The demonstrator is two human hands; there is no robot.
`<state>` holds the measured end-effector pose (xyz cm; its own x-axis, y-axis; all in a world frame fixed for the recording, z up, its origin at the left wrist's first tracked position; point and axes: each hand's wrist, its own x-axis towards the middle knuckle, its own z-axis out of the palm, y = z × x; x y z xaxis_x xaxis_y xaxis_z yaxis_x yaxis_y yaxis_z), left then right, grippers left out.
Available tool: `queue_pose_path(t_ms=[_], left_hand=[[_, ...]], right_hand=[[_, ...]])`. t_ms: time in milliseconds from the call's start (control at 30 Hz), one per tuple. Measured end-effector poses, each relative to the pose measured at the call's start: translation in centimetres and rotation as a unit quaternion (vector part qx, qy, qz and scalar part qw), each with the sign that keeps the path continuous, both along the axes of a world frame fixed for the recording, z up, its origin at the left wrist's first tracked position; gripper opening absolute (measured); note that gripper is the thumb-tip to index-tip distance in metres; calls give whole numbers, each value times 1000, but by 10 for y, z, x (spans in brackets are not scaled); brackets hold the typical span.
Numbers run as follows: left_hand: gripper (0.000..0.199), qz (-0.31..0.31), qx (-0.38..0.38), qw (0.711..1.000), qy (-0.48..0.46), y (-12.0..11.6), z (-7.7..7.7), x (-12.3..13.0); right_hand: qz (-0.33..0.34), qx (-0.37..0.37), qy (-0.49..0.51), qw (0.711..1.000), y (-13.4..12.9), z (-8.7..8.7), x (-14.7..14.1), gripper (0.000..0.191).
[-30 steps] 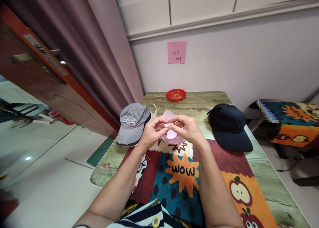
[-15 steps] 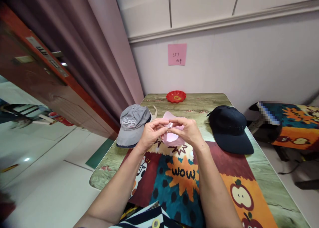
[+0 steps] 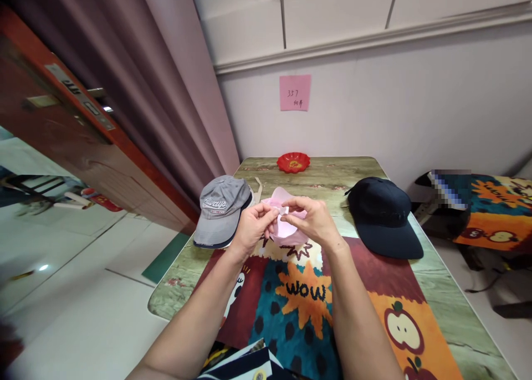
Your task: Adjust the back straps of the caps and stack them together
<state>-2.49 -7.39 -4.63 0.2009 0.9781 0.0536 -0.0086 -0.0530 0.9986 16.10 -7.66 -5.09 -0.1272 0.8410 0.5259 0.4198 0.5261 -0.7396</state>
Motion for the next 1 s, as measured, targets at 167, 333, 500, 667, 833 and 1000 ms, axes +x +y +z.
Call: queue_pose_path(t_ms=[167, 333, 500, 667, 833, 1000], left_hand=[[36, -13, -55, 997, -46, -2, 4, 3], [31, -22, -108, 990, -83, 2, 2, 0], [26, -6, -106, 992, -69, 1, 1, 1], [25, 17, -67, 997, -31, -1, 4, 4], [24, 22, -58, 998, -19, -3, 8, 5], [26, 28, -55, 998, -28, -4, 11, 7]], right_hand=[[-1, 29, -4, 1000, 1, -4, -3, 17], [11, 48, -11, 999, 2, -5, -8, 24], [9, 87, -59, 994, 3, -6, -10, 24], [-23, 103, -88, 991, 5, -10, -11, 17], [-19, 82, -89, 992, 4, -10, -13, 26], [-30, 100, -101, 989, 3, -9, -14, 21]])
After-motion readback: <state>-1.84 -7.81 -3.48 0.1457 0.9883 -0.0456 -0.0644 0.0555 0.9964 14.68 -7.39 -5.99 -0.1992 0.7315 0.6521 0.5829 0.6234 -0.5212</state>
